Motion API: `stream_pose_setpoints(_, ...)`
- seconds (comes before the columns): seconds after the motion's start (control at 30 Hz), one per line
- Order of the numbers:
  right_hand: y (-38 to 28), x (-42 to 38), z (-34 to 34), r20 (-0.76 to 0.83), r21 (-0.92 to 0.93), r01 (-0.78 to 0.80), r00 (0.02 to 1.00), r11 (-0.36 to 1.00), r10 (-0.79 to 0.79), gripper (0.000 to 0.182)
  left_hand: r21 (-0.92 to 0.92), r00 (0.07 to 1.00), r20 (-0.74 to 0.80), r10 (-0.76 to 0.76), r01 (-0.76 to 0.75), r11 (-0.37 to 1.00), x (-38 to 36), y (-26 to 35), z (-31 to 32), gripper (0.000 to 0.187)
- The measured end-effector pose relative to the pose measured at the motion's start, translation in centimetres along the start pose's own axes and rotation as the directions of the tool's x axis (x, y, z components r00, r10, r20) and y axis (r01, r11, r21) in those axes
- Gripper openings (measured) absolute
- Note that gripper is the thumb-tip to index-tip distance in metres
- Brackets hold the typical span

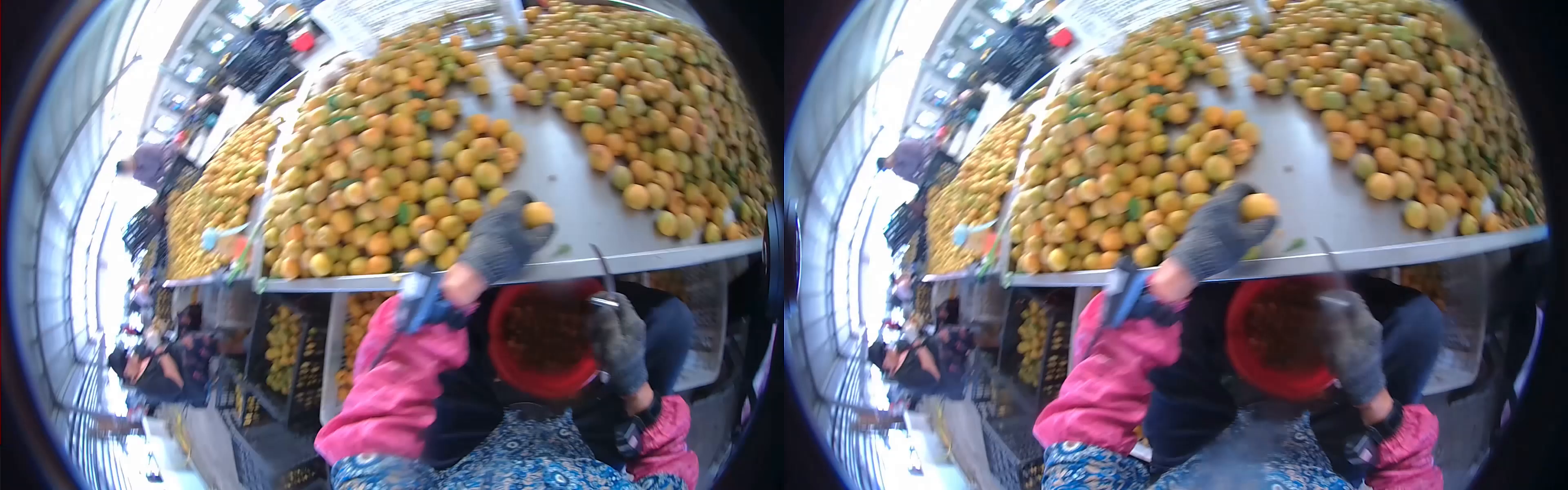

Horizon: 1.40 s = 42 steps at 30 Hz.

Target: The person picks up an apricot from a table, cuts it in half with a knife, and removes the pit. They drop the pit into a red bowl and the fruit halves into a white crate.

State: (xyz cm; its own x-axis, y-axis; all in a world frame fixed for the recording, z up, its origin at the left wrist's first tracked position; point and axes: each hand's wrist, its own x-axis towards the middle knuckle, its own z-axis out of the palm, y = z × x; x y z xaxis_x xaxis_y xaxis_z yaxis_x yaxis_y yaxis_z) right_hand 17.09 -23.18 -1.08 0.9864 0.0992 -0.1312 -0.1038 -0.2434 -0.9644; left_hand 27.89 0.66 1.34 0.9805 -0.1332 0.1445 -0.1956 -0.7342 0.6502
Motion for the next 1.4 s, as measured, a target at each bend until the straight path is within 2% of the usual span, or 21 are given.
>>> stream_pose_setpoints(0.03, -0.4, 0.1, -0.1, 0.000, -0.127, 0.047, 0.999, 0.991, -0.048, 0.023, -0.276, 0.994, -0.073, 0.076, -0.094, 0.957, -0.6, -1.4, 1.0, 0.033)
stream_pose_setpoints(0.07, -0.9, 0.0, 0.1, 0.010, -0.041, 0.080, 0.997, 0.996, -0.080, 0.022, -0.468, 0.989, 0.071, -0.126, 0.145, 0.872, -2.3, -0.3, 0.0, 0.037)
stream_pose_setpoints(0.1, -3.8, -0.6, 0.1, 0.088, 0.163, -0.178, 0.982, 0.970, 0.165, 0.021, -0.721, 0.948, 0.164, -0.272, 0.303, 0.623, -4.0, 0.4, 0.3, 0.038)
stream_pose_setpoints(0.13, -3.2, -0.6, 0.8, 0.063, 0.177, -0.047, 0.997, 0.983, 0.037, 0.021, -0.866, 0.942, 0.169, -0.290, 0.282, 0.414, -5.5, 0.4, 0.9, 0.042)
stream_pose_setpoints(0.17, -3.4, -0.8, 1.3, 0.088, 0.202, -0.065, 0.995, 0.977, 0.048, 0.021, -0.971, 0.939, 0.152, -0.310, 0.199, 0.129, -7.0, 0.5, 2.2, 0.052)
stream_pose_setpoints(0.23, -4.9, -1.3, 2.0, 0.166, 0.332, -0.108, 0.985, 0.937, 0.055, 0.020, -0.976, 0.926, 0.191, -0.326, 0.143, -0.166, -9.2, 1.0, 3.7, 0.054)
stream_pose_setpoints(0.3, -3.4, -1.5, 3.1, 0.152, 0.253, 0.057, 0.983, 0.966, -0.098, 0.021, -0.977, 0.919, 0.167, -0.357, 0.106, -0.184, -10.7, 3.5, 4.1, 0.057)
stream_pose_setpoints(0.4, -2.9, -2.2, 3.8, 0.192, 0.145, 0.141, 0.967, 0.979, -0.167, 0.026, -0.970, 0.921, 0.145, -0.361, 0.060, -0.237, -12.5, 5.3, 5.0, 0.061)
stream_pose_setpoints(0.57, -4.1, -3.6, 3.9, 0.218, 0.164, 0.108, 0.965, 0.981, -0.142, 0.034, -0.953, 0.912, 0.167, -0.375, 0.053, -0.298, -14.2, 7.6, 5.2, 0.070)
stream_pose_setpoints(0.73, -3.8, -4.4, 4.0, 0.268, 0.154, 0.135, 0.948, 0.979, -0.173, 0.035, -0.991, 0.927, 0.065, -0.370, 0.017, -0.132, -15.0, 8.7, 4.5, 0.063)
stream_pose_setpoints(0.9, -3.8, -4.7, 3.9, 0.271, 0.174, 0.188, 0.935, 0.967, -0.231, 0.034, -0.990, 0.913, 0.005, -0.409, -0.052, -0.130, -15.2, 9.5, 3.6, 0.050)
stream_pose_setpoints(0.97, -3.8, -4.5, 3.5, 0.248, 0.216, 0.196, 0.936, 0.956, -0.248, 0.034, -0.995, 0.933, -0.084, -0.350, -0.060, 0.081, -15.1, 9.1, 2.8, 0.048)
stream_pose_setpoints(1.0, -3.7, -4.2, 2.8, 0.330, 0.175, 0.216, 0.906, 0.961, -0.264, 0.033, -0.995, 0.931, -0.084, -0.354, -0.059, 0.081, -15.2, 8.6, 2.4, 0.048)
stream_pose_setpoints(1.07, -3.8, -3.4, 1.3, 0.481, 0.079, 0.245, 0.840, 0.966, -0.253, 0.029, -0.919, 0.947, -0.058, -0.317, 0.074, 0.387, -15.5, 7.5, 1.6, 0.046)
stream_pose_setpoints(1.1, -3.1, -3.0, 0.7, 0.484, 0.081, 0.242, 0.838, 0.967, -0.250, 0.029, -0.919, 0.945, -0.057, -0.321, 0.076, 0.387, -15.6, 7.2, 1.0, 0.046)
stream_pose_setpoints(1.17, -2.3, -2.0, 0.3, 0.604, -0.008, 0.737, 0.542, 0.676, -0.584, 0.029, -0.799, 0.974, 0.049, -0.219, 0.170, 0.576, -15.4, 6.7, -0.4, 0.047)
stream_pose_setpoints(1.2, -3.4, -2.4, -0.3, 0.605, -0.008, 0.507, 0.688, 0.862, -0.400, 0.029, -0.768, 0.978, 0.088, -0.191, 0.188, 0.612, -15.4, 6.1, -0.8, 0.050)
stream_pose_setpoints(1.3, -3.8, -1.8, -0.6, 0.716, -0.135, 0.483, 0.651, 0.865, -0.251, 0.027, -0.589, 0.978, 0.193, -0.081, 0.182, 0.787, -15.2, 5.1, -2.1, 0.048)
stream_pose_setpoints(1.33, -4.1, -1.9, -0.8, 0.726, -0.123, 0.489, 0.638, 0.864, -0.258, 0.027, -0.570, 0.955, 0.270, -0.123, 0.261, 0.779, -15.2, 5.3, -2.6, 0.047)
stream_pose_setpoints(1.37, -4.6, -2.0, -0.8, 0.740, -0.239, 0.484, 0.652, 0.842, -0.164, 0.023, -0.558, 0.958, 0.248, -0.145, 0.264, 0.786, -15.1, 4.8, -2.5, 0.047)
stream_pose_setpoints(1.4, -5.0, -1.9, -0.4, 0.750, -0.339, 0.487, 0.657, 0.805, -0.081, 0.020, -0.489, 0.961, 0.274, -0.043, 0.178, 0.854, -15.0, 3.9, -2.1, 0.049)
